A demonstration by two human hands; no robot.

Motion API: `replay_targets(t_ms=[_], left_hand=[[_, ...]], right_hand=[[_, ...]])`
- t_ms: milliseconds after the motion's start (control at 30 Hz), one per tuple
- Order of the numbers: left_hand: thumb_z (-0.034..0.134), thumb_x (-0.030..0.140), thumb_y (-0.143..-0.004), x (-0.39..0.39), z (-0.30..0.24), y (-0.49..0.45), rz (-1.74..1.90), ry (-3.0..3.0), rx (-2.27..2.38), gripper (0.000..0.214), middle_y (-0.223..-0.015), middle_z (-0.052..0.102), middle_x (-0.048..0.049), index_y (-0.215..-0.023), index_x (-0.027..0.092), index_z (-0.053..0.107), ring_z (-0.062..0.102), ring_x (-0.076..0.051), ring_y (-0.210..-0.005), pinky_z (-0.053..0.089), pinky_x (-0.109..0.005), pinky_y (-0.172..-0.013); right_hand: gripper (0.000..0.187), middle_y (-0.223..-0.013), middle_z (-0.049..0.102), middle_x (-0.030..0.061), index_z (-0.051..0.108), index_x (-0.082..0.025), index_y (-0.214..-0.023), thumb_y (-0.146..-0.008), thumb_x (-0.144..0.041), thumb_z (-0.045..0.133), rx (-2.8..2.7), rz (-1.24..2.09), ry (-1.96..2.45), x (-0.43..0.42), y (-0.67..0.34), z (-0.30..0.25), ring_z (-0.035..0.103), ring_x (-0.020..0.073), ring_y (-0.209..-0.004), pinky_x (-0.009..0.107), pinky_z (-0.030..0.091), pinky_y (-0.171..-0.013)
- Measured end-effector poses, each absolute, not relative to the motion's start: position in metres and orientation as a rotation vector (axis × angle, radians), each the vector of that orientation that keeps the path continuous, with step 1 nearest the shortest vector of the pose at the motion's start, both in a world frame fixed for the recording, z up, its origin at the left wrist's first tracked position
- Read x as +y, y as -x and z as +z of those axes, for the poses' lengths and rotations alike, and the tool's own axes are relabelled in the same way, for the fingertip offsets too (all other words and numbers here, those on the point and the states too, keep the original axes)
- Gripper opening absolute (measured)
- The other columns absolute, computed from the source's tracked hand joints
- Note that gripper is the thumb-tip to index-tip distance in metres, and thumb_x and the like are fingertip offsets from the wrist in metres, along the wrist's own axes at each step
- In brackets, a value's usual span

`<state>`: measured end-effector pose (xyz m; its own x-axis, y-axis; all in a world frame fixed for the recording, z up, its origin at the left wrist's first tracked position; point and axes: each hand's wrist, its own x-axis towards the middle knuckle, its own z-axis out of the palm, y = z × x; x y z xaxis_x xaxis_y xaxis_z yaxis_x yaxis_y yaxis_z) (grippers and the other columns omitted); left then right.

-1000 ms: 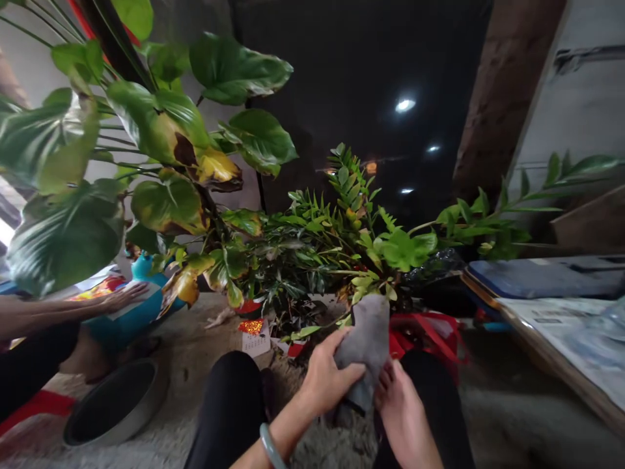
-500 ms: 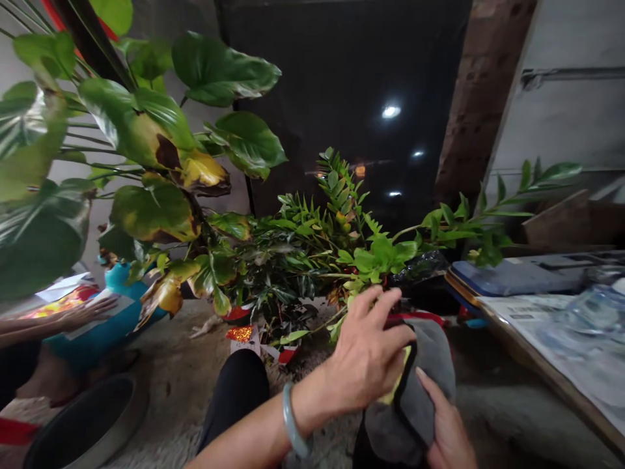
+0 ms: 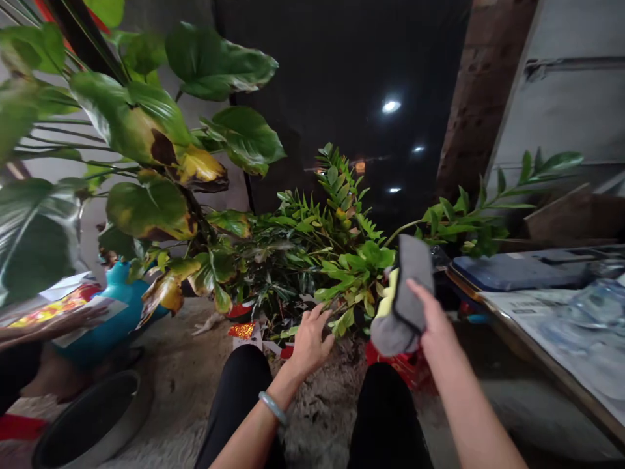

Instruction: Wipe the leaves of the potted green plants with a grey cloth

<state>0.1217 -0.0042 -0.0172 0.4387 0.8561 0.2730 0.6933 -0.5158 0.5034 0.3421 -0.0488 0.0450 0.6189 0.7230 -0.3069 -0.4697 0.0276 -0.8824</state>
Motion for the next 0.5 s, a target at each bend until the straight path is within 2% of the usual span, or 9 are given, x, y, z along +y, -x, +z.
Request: replay_targets(t_ms=[67, 133, 233, 333, 400, 500], left_hand=[[0.057, 0.013, -0.07, -0.002, -0.034, -0.11, 0.723, -2.337, 1.354, 0.051, -0.134, 0.057, -0.014, -0.121, 0.017, 0.063, 0.053, -0.032, -0.12, 0.041, -0.051, -0.104], [0.057, 0.012, -0.07, 0.0, -0.048, -0.098, 0.71, -2.327, 1.347, 0.051, -0.134, 0.058, -0.015, -0.12, 0.015, 0.064, 0.053, -0.032, -0.12, 0.04, -0.052, -0.105], [0.056, 0.012, -0.069, 0.005, -0.062, -0.085, 0.685, -2.338, 1.306, 0.051, -0.134, 0.058, -0.0143, -0.119, 0.017, 0.065, 0.053, -0.032, -0.121, 0.037, -0.053, -0.107], [0.058, 0.012, -0.068, 0.01, -0.07, -0.078, 0.688, -2.337, 1.262, 0.052, -0.135, 0.058, -0.013, -0.119, 0.021, 0.065, 0.052, -0.031, -0.124, 0.036, -0.053, -0.109], [0.059, 0.013, -0.068, 0.013, -0.072, -0.077, 0.679, -2.317, 1.238, 0.053, -0.135, 0.058, -0.0127, -0.12, 0.021, 0.064, 0.052, -0.029, -0.126, 0.035, -0.051, -0.11], [0.06, 0.012, -0.068, 0.014, -0.072, -0.08, 0.62, -2.256, 1.225, 0.057, -0.138, 0.054, -0.0144, -0.124, 0.018, 0.061, 0.049, -0.028, -0.129, 0.038, -0.044, -0.11]], right_hand=[[0.03, -0.075, 0.075, 0.0103, 0.071, -0.015, -0.078, -0.055, -0.033, 0.077, -0.43, 1.173, 1.361, -0.064, -0.31, 0.024, 0.072, 0.0305, -0.076, 0.037, 0.059, -0.067], [0.04, -0.078, 0.076, 0.0107, 0.073, -0.013, -0.086, -0.051, -0.031, 0.081, -0.601, 1.292, 1.332, -0.092, -0.289, 0.004, 0.072, 0.0314, -0.077, 0.038, 0.058, -0.068], [0.048, -0.073, 0.075, 0.0102, 0.073, -0.012, -0.09, -0.05, -0.037, 0.082, -0.522, 1.216, 1.3, -0.123, -0.296, -0.001, 0.072, 0.0309, -0.071, 0.038, 0.058, -0.066], [0.049, -0.075, 0.075, 0.0108, 0.073, -0.012, -0.095, -0.054, -0.038, 0.08, -0.272, 0.978, 1.241, -0.109, -0.334, 0.026, 0.072, 0.0296, -0.069, 0.039, 0.059, -0.065], [0.045, -0.082, 0.076, 0.0066, 0.071, -0.016, -0.097, -0.055, -0.033, 0.078, -0.129, 0.731, 1.162, -0.08, -0.351, 0.047, 0.072, 0.0259, -0.076, 0.036, 0.06, -0.069], [0.032, -0.078, 0.076, 0.0051, 0.071, -0.018, -0.086, -0.057, -0.032, 0.075, -0.165, 0.77, 1.21, -0.044, -0.338, 0.052, 0.072, 0.0257, -0.08, 0.036, 0.059, -0.074]])
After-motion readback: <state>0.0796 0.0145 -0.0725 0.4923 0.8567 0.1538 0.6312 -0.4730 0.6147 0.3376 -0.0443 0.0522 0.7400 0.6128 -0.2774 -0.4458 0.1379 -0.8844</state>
